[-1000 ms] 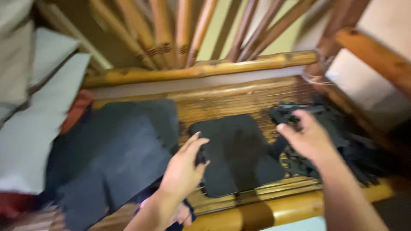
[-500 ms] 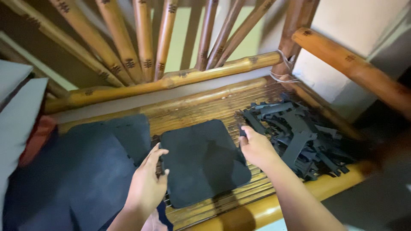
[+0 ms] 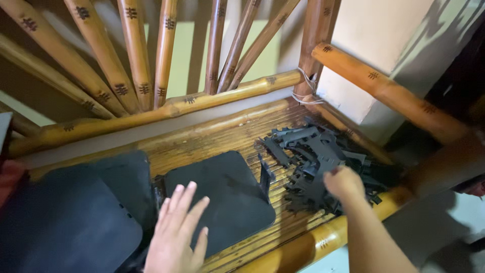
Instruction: The person assembles black plastic components on a bamboo bench. They wipe the surfaces with a cloth, then attach smaller plastic pieces to larger flat panels, stacking the assembled units as they progress.
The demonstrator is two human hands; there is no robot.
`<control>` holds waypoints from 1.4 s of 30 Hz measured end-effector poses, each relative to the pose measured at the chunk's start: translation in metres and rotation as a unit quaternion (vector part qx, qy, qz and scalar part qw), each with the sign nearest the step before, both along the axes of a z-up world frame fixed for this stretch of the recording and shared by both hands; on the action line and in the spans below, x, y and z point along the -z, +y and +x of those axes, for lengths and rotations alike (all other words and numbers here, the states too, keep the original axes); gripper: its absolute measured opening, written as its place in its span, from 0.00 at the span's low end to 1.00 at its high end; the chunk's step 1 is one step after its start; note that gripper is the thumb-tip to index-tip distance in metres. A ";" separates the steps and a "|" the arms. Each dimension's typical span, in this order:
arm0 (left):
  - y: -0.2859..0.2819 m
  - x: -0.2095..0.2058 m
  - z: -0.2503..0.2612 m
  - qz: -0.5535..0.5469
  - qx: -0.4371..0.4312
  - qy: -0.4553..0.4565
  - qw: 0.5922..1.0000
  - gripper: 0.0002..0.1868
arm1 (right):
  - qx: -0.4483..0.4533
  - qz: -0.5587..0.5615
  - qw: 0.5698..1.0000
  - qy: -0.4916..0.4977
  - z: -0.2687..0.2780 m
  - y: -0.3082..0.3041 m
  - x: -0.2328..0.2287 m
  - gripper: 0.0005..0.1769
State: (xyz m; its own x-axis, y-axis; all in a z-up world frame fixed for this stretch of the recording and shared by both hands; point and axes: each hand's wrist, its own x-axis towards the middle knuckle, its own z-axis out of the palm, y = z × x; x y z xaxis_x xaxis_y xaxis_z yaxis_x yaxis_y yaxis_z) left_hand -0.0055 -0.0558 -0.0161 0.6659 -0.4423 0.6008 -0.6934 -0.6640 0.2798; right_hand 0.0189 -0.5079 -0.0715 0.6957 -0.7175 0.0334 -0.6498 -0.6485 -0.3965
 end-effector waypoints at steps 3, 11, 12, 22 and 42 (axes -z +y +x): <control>-0.008 0.007 0.000 0.013 0.029 0.022 0.999 0.34 | -0.026 -0.011 0.998 0.054 0.007 0.020 0.010 0.23; -0.019 0.022 0.008 0.016 0.032 0.104 0.994 0.31 | 0.087 -0.173 0.977 -0.089 0.011 -0.012 0.022 0.28; -0.020 0.024 0.010 0.016 0.030 0.110 0.993 0.31 | 0.091 -0.190 0.972 -0.102 0.011 -0.021 0.026 0.28; -0.017 0.034 0.013 0.008 0.027 0.136 0.990 0.23 | 0.136 -0.131 0.982 0.004 0.019 -0.037 0.033 0.22; -0.010 0.039 0.006 -0.021 0.037 0.169 0.985 0.18 | 0.096 -0.172 0.976 -0.093 0.019 -0.041 0.010 0.14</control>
State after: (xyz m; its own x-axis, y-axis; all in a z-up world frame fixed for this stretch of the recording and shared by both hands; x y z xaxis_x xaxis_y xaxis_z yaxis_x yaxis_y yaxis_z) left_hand 0.0008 -0.0662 -0.0549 0.7982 -0.4761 0.3689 -0.6015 -0.5987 0.5288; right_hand 0.0382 -0.5490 -0.0814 0.5089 -0.7583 0.4074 -0.7103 -0.6373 -0.2990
